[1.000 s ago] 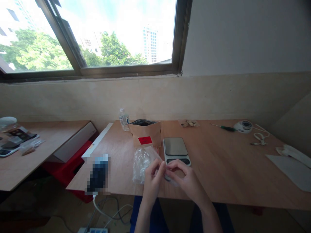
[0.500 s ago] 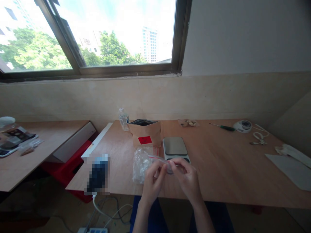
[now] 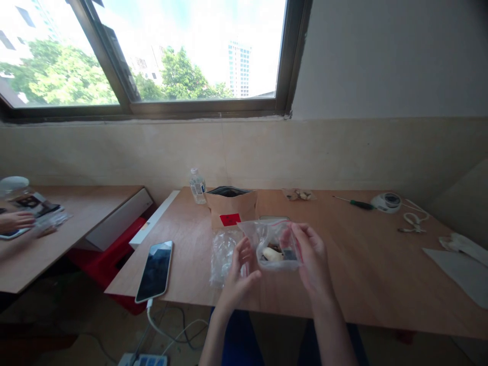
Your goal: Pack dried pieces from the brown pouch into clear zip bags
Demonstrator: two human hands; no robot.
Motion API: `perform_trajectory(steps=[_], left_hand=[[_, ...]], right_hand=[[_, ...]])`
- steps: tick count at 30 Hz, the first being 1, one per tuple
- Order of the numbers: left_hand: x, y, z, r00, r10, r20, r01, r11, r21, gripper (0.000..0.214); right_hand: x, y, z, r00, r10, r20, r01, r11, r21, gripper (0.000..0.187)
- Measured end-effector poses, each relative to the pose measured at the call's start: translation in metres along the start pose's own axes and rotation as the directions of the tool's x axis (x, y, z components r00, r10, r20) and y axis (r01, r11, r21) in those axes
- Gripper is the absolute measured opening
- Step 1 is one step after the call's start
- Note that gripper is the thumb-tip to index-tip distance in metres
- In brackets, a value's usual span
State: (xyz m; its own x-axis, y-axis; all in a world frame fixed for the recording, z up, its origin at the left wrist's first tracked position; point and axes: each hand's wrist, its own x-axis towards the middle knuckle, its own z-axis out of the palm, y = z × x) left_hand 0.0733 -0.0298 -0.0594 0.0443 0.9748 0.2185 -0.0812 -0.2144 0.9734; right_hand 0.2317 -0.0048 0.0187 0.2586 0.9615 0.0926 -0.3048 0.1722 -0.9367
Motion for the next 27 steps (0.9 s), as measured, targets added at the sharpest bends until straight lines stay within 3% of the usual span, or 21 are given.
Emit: perform_trajectory(steps=[2,4,6,9,11,14,17,20,22,27], left_hand=[[0.005,-0.007,0.001,0.999,-0.035,0.039,0.036,0.999,-0.04,0.08],[0.009,-0.014,0.001,0.997,-0.054,0.054,0.057,0.997,-0.056,0.075],[0.015,-0.02,0.0,0.999,-0.042,0.033,0.044,0.997,-0.063,0.067],[0.027,-0.031,-0.007,0.999,-0.022,-0.028,0.021,0.998,-0.055,0.057],[0.035,-0.04,-0.012,0.998,-0.02,-0.06,0.018,0.999,-0.026,0.052],[0.043,-0.055,-0.02,0.998,0.0,-0.069,0.001,1.0,0.024,0.047],[0.045,-0.071,-0.025,0.998,0.004,-0.057,0.0,0.998,0.067,0.045],[0.042,-0.084,-0.027,0.999,0.006,-0.053,0.0,0.993,0.118,0.04],[0.04,-0.086,-0.027,0.999,0.011,-0.043,-0.004,0.987,0.163,0.037],[0.039,-0.081,-0.025,0.999,-0.019,-0.043,0.028,0.974,0.223,0.031]], right_hand=[[0.004,0.003,0.006,0.99,0.07,0.125,-0.065,0.997,-0.041,0.025],[0.007,0.006,0.01,0.978,0.039,0.203,-0.006,0.988,-0.157,0.027],[0.01,0.006,0.012,0.968,-0.147,0.202,0.205,0.929,-0.309,0.026],[0.014,0.004,0.013,0.846,-0.464,0.262,0.53,0.685,-0.5,0.013],[0.019,0.006,0.012,0.788,-0.464,0.406,0.616,0.608,-0.501,0.012],[0.034,0.02,0.012,0.772,-0.244,0.587,0.56,0.697,-0.448,0.017],[0.051,0.041,0.012,0.748,-0.009,0.664,0.417,0.784,-0.459,0.021],[0.061,0.06,0.012,0.657,0.161,0.736,0.286,0.851,-0.441,0.032],[0.063,0.069,0.013,0.607,0.209,0.767,0.232,0.876,-0.423,0.038],[0.064,0.079,0.018,0.567,0.211,0.796,0.108,0.939,-0.326,0.047]])
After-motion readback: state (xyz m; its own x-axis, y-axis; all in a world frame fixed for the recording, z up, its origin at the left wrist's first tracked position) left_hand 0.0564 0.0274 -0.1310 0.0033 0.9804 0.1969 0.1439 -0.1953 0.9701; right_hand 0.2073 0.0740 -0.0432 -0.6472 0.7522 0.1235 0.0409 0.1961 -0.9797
